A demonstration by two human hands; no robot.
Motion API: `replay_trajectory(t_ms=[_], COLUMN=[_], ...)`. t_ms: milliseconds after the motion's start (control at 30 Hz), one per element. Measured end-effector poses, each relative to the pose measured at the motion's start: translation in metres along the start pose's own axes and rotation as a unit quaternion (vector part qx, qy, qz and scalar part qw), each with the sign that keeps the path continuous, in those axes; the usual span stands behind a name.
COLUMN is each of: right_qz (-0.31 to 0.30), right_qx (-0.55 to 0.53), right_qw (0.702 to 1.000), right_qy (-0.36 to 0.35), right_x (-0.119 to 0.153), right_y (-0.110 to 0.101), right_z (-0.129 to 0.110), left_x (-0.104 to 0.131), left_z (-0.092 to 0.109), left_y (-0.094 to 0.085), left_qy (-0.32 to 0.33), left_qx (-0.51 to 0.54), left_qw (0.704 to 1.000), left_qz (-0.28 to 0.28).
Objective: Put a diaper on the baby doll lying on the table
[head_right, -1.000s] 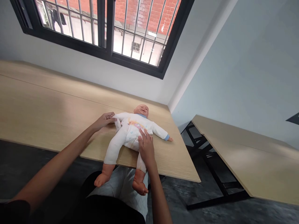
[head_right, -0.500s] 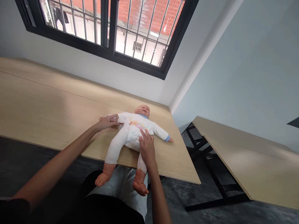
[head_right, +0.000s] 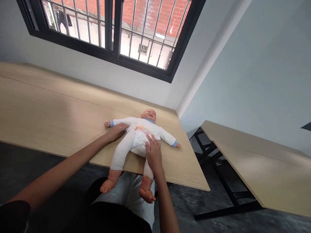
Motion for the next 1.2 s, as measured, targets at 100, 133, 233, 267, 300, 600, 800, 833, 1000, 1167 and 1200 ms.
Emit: replay_trajectory(t_ms=[100,133,233,267,300,600,800,833,1000,1167,1200], right_qz=[0.003,0.004,0.003,0.004,0.008,-0.043,-0.232,-0.229,-0.194,-0.151,-0.147], right_qx=[0.002,0.004,0.016,0.024,0.036,0.139,0.305,0.311,0.314,0.309,0.307], right_qw=[1.0,1.0,1.0,1.0,0.999,0.975,0.916,0.916,0.925,0.937,0.939], right_qy=[-0.002,-0.002,-0.006,-0.009,-0.011,-0.166,-0.119,-0.108,-0.092,-0.063,-0.053], right_x=[0.0,0.0,0.001,0.001,0.001,-0.062,-0.124,-0.13,-0.14,-0.151,-0.153], right_y=[0.0,0.0,0.0,0.0,-0.002,0.006,0.063,0.067,0.071,0.059,0.057], right_z=[-0.001,0.0,0.001,0.0,-0.001,-0.103,-0.1,-0.095,-0.084,-0.082,-0.081], left_x=[-0.001,-0.001,0.0,0.0,0.0,0.003,0.004,0.004,0.005,0.005,0.006], left_z=[0.003,0.003,0.001,0.0,-0.001,-0.004,-0.004,-0.004,-0.007,-0.007,-0.007], left_y=[-0.003,-0.005,-0.013,-0.016,-0.019,-0.033,-0.034,-0.035,-0.036,-0.037,-0.037], left_qy=[0.0,-0.002,-0.015,-0.021,-0.027,-0.053,-0.054,-0.055,-0.058,-0.063,-0.062], left_qx=[-0.045,-0.058,-0.09,-0.098,-0.104,-0.106,-0.115,-0.115,-0.108,-0.107,-0.107], left_qw=[0.999,0.998,0.994,0.993,0.992,0.987,0.987,0.986,0.986,0.985,0.985], left_qz=[0.017,0.024,0.052,0.063,0.074,0.109,0.103,0.105,0.113,0.118,0.119])
Point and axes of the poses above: each hand's wrist, its own x-axis away from the middle knuckle, its own y-axis out of the palm, z = x × y, the point moved 6 cm from there along -x, towards the middle knuckle, and after that the axes turned 3 degrees about -z, right-handed, at the moved point
